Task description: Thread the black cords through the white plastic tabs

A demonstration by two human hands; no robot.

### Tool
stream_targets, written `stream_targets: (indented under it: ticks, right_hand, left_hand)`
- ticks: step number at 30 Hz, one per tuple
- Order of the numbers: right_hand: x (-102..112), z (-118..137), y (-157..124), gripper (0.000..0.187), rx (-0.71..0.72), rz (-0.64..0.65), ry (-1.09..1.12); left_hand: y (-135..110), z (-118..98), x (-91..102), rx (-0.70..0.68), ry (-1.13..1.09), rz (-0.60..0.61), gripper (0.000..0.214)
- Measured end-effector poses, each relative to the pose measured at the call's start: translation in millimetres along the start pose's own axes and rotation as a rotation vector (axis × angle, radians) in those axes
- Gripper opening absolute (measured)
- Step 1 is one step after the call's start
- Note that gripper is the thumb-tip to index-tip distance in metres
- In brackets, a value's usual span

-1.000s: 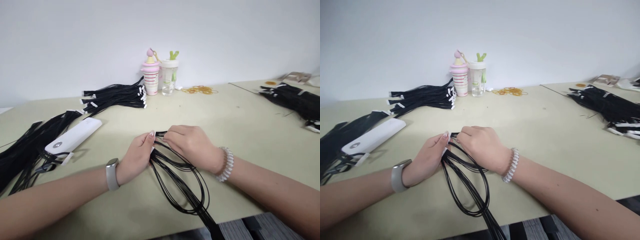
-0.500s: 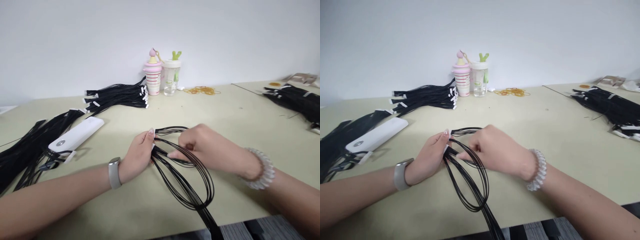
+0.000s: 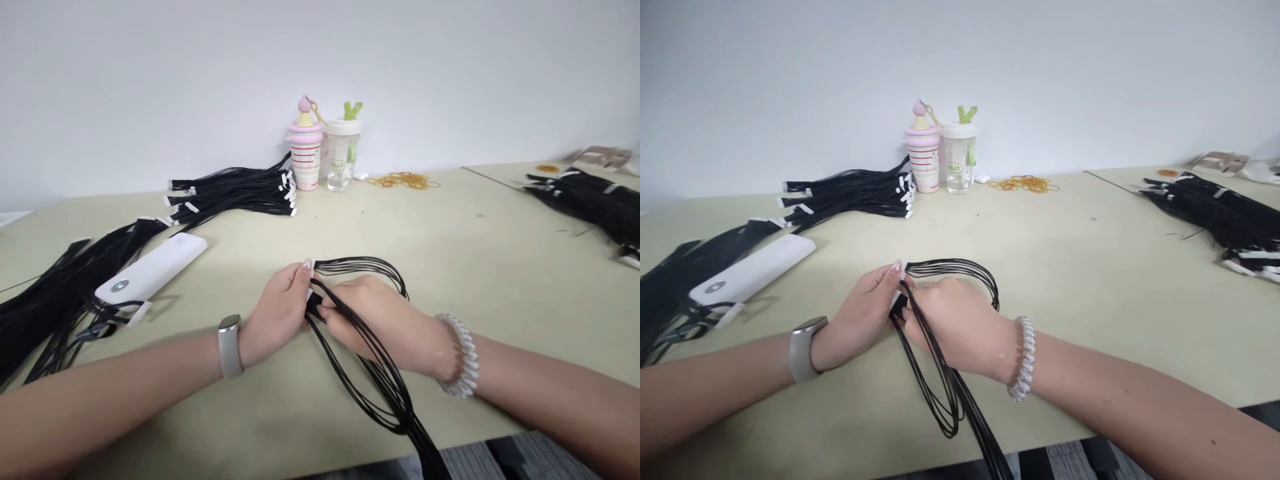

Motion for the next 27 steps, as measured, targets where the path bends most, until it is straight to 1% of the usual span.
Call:
stream_targets:
  ticks: [4, 6, 9, 12, 14, 15, 16, 18, 19, 21, 22, 23, 24, 25, 26, 27]
  right_hand:
    - [2, -2, -1, 0.018, -0.042, -0.013, -0.116]
    - [3, -2, -1, 0.018, -0.044, 0.000, -0.114]
    - [8, -5, -1, 0.014, -0.030, 0.031, -0.072]
    - [15, -22, -4, 0.017, -0.074, 0.091, -0.044]
    - [25, -46, -8, 0.021, -0.178, 0.090, -0.032]
    - [33, -60, -11, 0.020, -0.256, 0.048, -0.023]
    - [44, -75, -15, 0.016, -0.338, -0.026, -0.001]
    - [68, -105, -25, 0.010, -0.513, -0.266, 0.110]
    - [78, -117, -32, 0.013, -0.572, -0.405, 0.200]
    - [93, -134, -44, 0.022, -0.613, -0.668, 0.426]
    - [97, -140, -49, 0.025, -0.612, -0.766, 0.533]
    - [99, -145, -52, 0.027, -0.615, -0.830, 0.617]
    - [98, -147, -53, 0.029, -0.625, -0.860, 0.675]
    - [97, -147, -53, 0.031, -0.636, -0.861, 0.708]
    - [94, -144, -51, 0.034, -0.636, -0.832, 0.726]
    - [90, -138, -46, 0.037, -0.617, -0.775, 0.735]
  left_hand:
    - [0, -1, -0.5, -0.025, 0.049, 0.017, 0.038]
    - [0, -1, -0.7, -0.028, 0.063, 0.024, 0.038]
    - [-1, -2, -1.9, -0.030, 0.053, 0.040, 0.038]
    - [-2, -2, -0.5, -0.031, 0.023, 0.021, 0.037]
    - [-2, -1, 0.6, -0.021, 0.000, 0.006, 0.037]
    - [-2, -1, 0.7, -0.015, -0.009, 0.003, 0.037]
    - [-2, 0, 0.7, -0.008, -0.015, 0.002, 0.037]
    - [-2, 0, 0.8, 0.000, -0.019, 0.001, 0.038]
    - [-2, 0, 0.9, -0.001, -0.015, 0.000, 0.037]
    - [-2, -2, 0.5, -0.005, -0.010, 0.006, 0.037]
    - [-2, -2, 0.4, -0.009, -0.010, 0.009, 0.037]
    - [-2, -2, 0.4, -0.013, -0.008, 0.009, 0.036]
    - [-2, -2, 0.6, -0.013, -0.007, 0.007, 0.036]
    - [-2, -2, 0.7, -0.010, -0.009, 0.004, 0.036]
    - [-2, -1, 1.1, -0.005, -0.012, -0.001, 0.037]
    - [-2, 0, 1.6, -0.002, -0.016, -0.008, 0.037]
Point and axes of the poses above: each hand's wrist, its own y-axis towards the middle knuckle, its own x-axis out of the back of the hand, z = x × y, the point moved 8 cm from there along y, towards the middle knuckle, and after that the axes turned 11 degrees about -y, right-handed, at the moved point
